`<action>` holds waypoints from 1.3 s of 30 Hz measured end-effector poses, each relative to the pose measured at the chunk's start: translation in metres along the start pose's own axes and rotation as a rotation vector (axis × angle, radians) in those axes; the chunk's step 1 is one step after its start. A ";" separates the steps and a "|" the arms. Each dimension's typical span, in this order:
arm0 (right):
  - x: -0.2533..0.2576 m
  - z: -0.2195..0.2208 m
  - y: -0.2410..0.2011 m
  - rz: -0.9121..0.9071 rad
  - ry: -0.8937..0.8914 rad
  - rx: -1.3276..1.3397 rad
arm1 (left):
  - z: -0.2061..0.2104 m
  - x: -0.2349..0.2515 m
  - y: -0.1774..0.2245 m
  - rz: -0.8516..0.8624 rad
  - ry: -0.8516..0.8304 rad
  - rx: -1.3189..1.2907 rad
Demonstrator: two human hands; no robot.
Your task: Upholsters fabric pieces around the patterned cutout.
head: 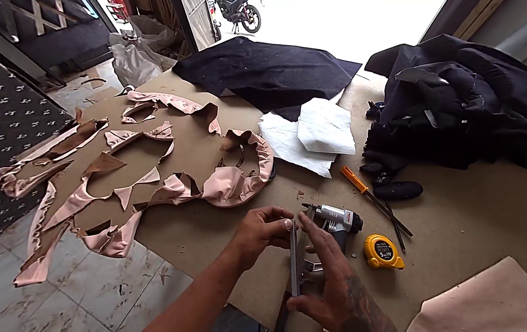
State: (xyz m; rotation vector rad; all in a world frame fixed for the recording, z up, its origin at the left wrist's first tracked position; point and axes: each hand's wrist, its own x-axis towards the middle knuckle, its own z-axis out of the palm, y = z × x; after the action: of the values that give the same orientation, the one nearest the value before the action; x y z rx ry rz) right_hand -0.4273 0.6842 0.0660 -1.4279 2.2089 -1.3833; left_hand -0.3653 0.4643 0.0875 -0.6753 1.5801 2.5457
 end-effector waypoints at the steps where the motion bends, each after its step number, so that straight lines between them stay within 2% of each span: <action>1: 0.002 -0.002 -0.001 -0.021 -0.032 -0.004 | 0.001 -0.001 -0.001 -0.007 0.009 -0.014; 7: 0.001 -0.002 -0.004 -0.047 -0.063 0.015 | -0.003 -0.012 -0.013 -0.068 -0.011 -0.049; 15: -0.006 0.011 -0.007 -0.042 -0.078 -0.001 | -0.008 -0.018 -0.019 -0.107 0.083 -0.088; 25: -0.028 0.008 -0.008 -0.008 -0.119 -0.056 | -0.005 -0.018 -0.032 -0.126 0.095 -0.088; 29: -0.038 0.017 -0.016 -0.047 -0.036 -0.197 | -0.006 -0.015 -0.029 -0.111 0.132 -0.109; 34: -0.054 0.043 -0.025 -0.121 0.260 -0.456 | -0.004 -0.006 -0.022 -0.094 0.184 -0.181; 39: -0.062 0.042 -0.025 -0.179 0.281 -0.490 | -0.001 -0.005 -0.025 -0.115 0.188 -0.209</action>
State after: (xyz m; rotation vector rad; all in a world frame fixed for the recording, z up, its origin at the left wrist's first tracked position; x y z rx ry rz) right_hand -0.3554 0.7048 0.0423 -1.7053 2.8087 -1.2043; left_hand -0.3534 0.4764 0.0682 -1.0226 1.2873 2.6502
